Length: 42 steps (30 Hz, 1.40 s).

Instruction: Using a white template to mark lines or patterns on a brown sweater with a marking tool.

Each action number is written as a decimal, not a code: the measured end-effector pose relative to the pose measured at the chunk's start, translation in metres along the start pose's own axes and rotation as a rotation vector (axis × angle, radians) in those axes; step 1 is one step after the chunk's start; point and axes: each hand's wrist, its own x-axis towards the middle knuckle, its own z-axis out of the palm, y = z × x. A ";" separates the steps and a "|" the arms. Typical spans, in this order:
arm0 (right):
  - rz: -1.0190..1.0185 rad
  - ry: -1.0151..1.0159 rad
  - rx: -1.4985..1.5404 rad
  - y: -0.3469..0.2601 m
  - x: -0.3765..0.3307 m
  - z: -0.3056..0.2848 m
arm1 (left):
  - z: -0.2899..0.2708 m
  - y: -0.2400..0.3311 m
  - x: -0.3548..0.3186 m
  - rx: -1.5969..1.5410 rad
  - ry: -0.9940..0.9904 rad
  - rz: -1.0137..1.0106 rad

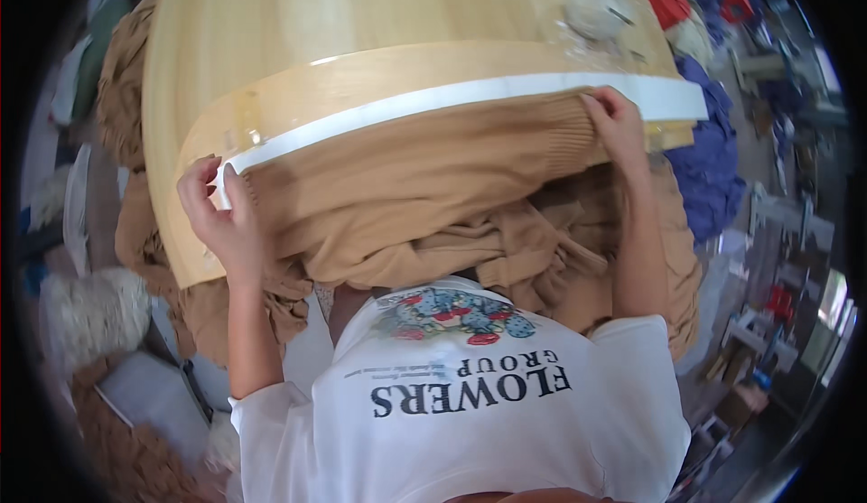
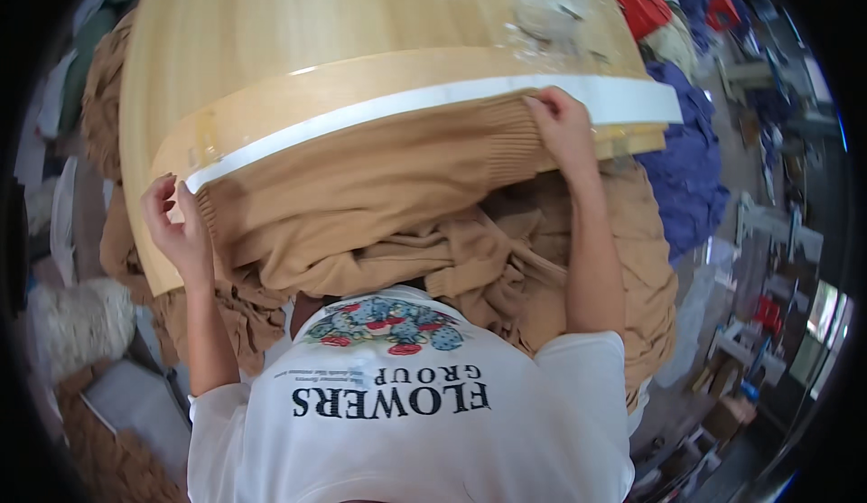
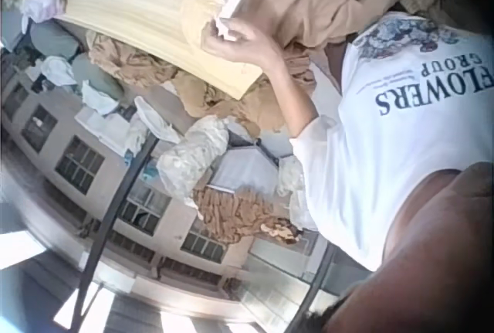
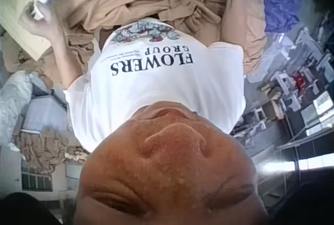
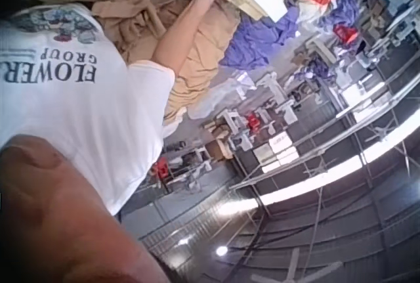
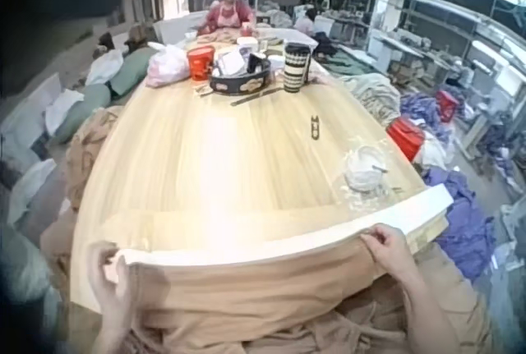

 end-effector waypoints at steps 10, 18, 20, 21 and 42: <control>0.119 0.306 0.168 0.034 0.006 0.008 | 0.213 0.203 -0.087 -0.192 -0.554 0.644; 0.115 0.315 -0.029 0.018 0.009 -0.001 | 0.227 0.211 -0.092 0.016 -0.515 0.786; 0.113 0.300 -0.077 0.020 0.011 -0.005 | 0.227 0.214 -0.089 0.080 -0.548 0.785; 0.068 0.288 -0.146 0.022 0.012 -0.009 | 0.226 0.216 -0.089 0.078 -0.542 0.783; -0.248 0.032 -0.319 -0.023 0.137 -0.085 | 0.227 0.218 -0.111 0.029 -0.581 0.679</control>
